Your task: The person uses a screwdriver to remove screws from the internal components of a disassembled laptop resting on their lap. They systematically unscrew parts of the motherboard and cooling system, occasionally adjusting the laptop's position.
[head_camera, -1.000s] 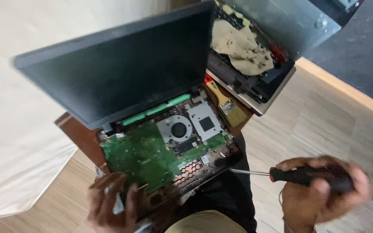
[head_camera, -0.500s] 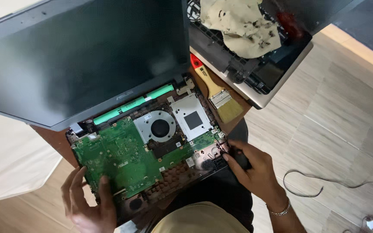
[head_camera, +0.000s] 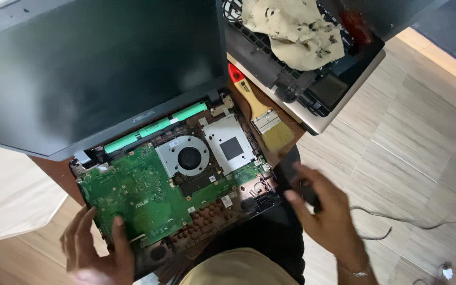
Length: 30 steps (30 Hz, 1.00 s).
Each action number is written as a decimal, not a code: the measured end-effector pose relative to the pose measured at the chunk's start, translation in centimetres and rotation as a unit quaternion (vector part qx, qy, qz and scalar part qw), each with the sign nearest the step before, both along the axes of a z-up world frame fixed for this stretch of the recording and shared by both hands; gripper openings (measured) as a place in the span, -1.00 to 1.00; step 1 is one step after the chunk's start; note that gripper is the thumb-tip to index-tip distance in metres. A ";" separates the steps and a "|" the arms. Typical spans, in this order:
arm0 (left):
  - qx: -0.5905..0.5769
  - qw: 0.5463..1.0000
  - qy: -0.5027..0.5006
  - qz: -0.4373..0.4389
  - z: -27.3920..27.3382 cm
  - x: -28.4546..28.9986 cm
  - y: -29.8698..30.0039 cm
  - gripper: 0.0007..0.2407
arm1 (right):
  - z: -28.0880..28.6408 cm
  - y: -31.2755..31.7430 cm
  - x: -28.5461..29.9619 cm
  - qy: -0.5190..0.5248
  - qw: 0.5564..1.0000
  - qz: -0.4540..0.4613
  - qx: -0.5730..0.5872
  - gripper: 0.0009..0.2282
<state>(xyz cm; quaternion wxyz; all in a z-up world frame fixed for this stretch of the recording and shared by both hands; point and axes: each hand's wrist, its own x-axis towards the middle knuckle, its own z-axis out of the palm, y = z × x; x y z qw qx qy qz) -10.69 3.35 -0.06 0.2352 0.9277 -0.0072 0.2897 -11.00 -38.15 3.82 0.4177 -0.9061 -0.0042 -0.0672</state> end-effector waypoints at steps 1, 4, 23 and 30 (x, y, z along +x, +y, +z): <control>0.000 1.000 0.002 -0.001 0.8 0.0 -0.6 -0.69 | 1.1 -0.6 -0.2 0.002 1.000 -0.001 0.000 -0.54; 0.099 0.995 0.008 0.010 2.4 0.2 -2.8 -0.73 | 3.2 -2.2 -1.2 0.024 1.000 0.011 0.014 -0.37; 0.231 0.908 0.127 -0.327 1.9 0.6 -15.2 -0.32 | 8.4 -0.3 0.9 -0.265 0.964 0.022 -0.007 -0.36; 0.225 0.894 0.137 -0.363 2.0 0.4 -14.1 -0.54 | 7.5 1.4 1.9 -0.284 0.957 0.064 0.011 -0.42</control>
